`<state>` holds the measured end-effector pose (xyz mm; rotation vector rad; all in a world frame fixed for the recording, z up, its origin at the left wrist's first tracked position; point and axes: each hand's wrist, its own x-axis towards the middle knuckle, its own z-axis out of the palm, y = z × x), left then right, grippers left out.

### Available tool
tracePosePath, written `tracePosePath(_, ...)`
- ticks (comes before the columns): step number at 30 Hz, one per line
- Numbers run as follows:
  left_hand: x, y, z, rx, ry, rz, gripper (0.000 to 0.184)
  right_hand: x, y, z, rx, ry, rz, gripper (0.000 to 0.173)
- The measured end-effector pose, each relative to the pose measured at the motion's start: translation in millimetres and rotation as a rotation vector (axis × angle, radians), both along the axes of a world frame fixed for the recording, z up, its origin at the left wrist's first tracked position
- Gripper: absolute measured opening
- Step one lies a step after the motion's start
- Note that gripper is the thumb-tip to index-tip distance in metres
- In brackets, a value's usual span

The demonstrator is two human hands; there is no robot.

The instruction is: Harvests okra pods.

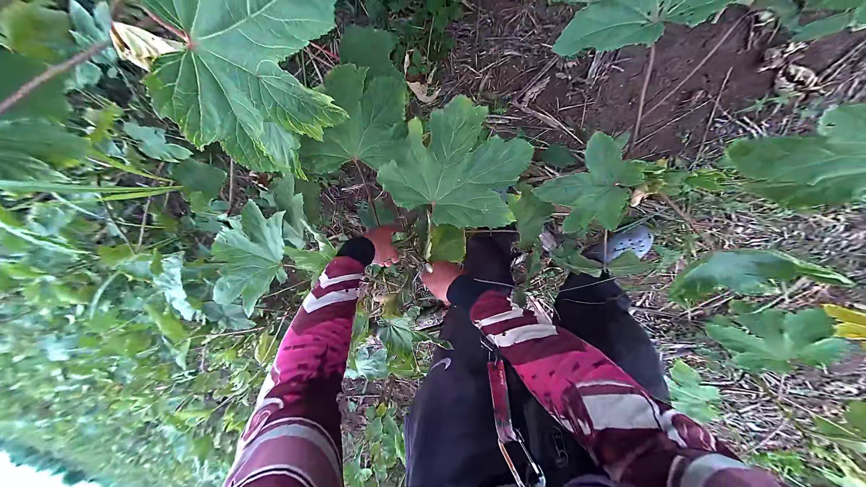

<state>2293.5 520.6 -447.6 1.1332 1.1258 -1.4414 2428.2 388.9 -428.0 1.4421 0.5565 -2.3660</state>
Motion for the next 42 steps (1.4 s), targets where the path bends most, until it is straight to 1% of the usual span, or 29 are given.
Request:
tracePosePath(2, 4, 1, 14, 0.090, -0.054, 0.113, 0.043, 16, -12, 1, 0.016, 0.047, -0.009, 0.053)
tracePosePath(4, 10, -8, 25, 0.198, -0.192, 0.214, 0.042, 43, -37, -3, -0.038, 0.086, -0.087, 0.057)
tracePosePath(5, 19, -13, 34, 0.241, -0.263, 0.264, 0.044, 60, -52, -6, -0.062, 0.097, -0.133, 0.057)
tracePosePath(7, 53, -26, 65, 0.283, -0.382, 0.356, 0.046, 102, -81, -8, -0.110, 0.131, -0.207, 0.058)
tracePosePath(9, 91, -52, 96, 0.272, -0.496, 0.449, 0.052, 141, -112, -7, -0.133, 0.128, -0.281, 0.057)
tracePosePath(10, 110, -70, 106, 0.237, -0.563, 0.519, 0.056, 158, -128, -7, -0.146, 0.112, -0.323, 0.057)
tracePosePath(11, 129, -90, 111, 0.187, -0.626, 0.601, 0.059, 174, -145, -8, -0.150, 0.092, -0.366, 0.056)
tracePosePath(12, 147, -113, 110, 0.139, -0.669, 0.692, 0.056, 189, -162, -9, -0.151, 0.063, -0.407, 0.056)
tracePosePath(13, 166, -138, 104, 0.112, -0.678, 0.795, 0.048, 203, -177, -10, -0.151, 0.035, -0.432, 0.056)
tracePosePath(15, 205, -187, 79, 0.134, -0.554, 1.068, 0.032, 229, -203, -12, -0.155, -0.026, -0.466, 0.057)
tracePosePath(17, 246, -225, 41, 0.225, -0.342, 1.353, 0.018, 252, -229, -16, -0.151, -0.082, -0.488, 0.059)
tracePosePath(19, 286, -244, -7, 0.332, -0.179, 1.578, 0.009, 275, -250, -22, -0.162, -0.132, -0.536, 0.058)
tracePosePath(21, 318, -252, -52, 0.402, -0.124, 1.760, 0.008, 293, -274, -31, -0.174, -0.174, -0.579, 0.057)
tracePosePath(23, 345, -252, -85, 0.406, -0.144, 1.904, 0.010, 310, -296, -44, -0.183, -0.194, -0.592, 0.058)
tracePosePath(25, 371, -247, -96, 0.396, -0.193, 2.030, 0.013, 321, -317, -54, -0.194, -0.210, -0.620, 0.056)
tracePosePath(28, 396, -237, -97, 0.436, -0.284, 2.171, 0.019, 329, -334, -66, -0.229, -0.197, -0.661, 0.054)
tracePosePath(31, 402, -232, -100, 0.457, -0.342, 2.221, 0.022, 329, -335, -73, -0.245, -0.203, -0.673, 0.053)
tracePosePath(34, 399, -225, -105, 0.426, -0.370, 2.190, 0.026, 332, -318, -74, -0.229, -0.198, -0.666, 0.054)
tracePosePath(36, 392, -220, -105, 0.391, -0.345, 2.138, 0.028, 337, -301, -72, -0.143, -0.222, -0.573, 0.050)
tracePosePath(37, 386, -217, -106, 0.352, -0.317, 2.091, 0.031, 342, -293, -71, -0.074, -0.225, -0.473, 0.044)
tracePosePath(38, 378, -214, -107, 0.316, -0.285, 2.021, 0.036, 349, -285, -69, -0.005, -0.176, -0.343, 0.041)
tracePosePath(40, 356, -211, -112, 0.278, -0.230, 1.841, 0.040, 357, -283, -85, 0.198, -0.029, -0.126, 0.045)
tracePosePath(41, 342, -210, -116, 0.271, -0.234, 1.740, 0.035, 357, -277, -87, 0.253, -0.025, -0.083, 0.045)
tracePosePath(42, 328, -209, -118, 0.288, -0.236, 1.633, 0.025, 357, -258, -80, 0.198, -0.086, -0.056, 0.046)
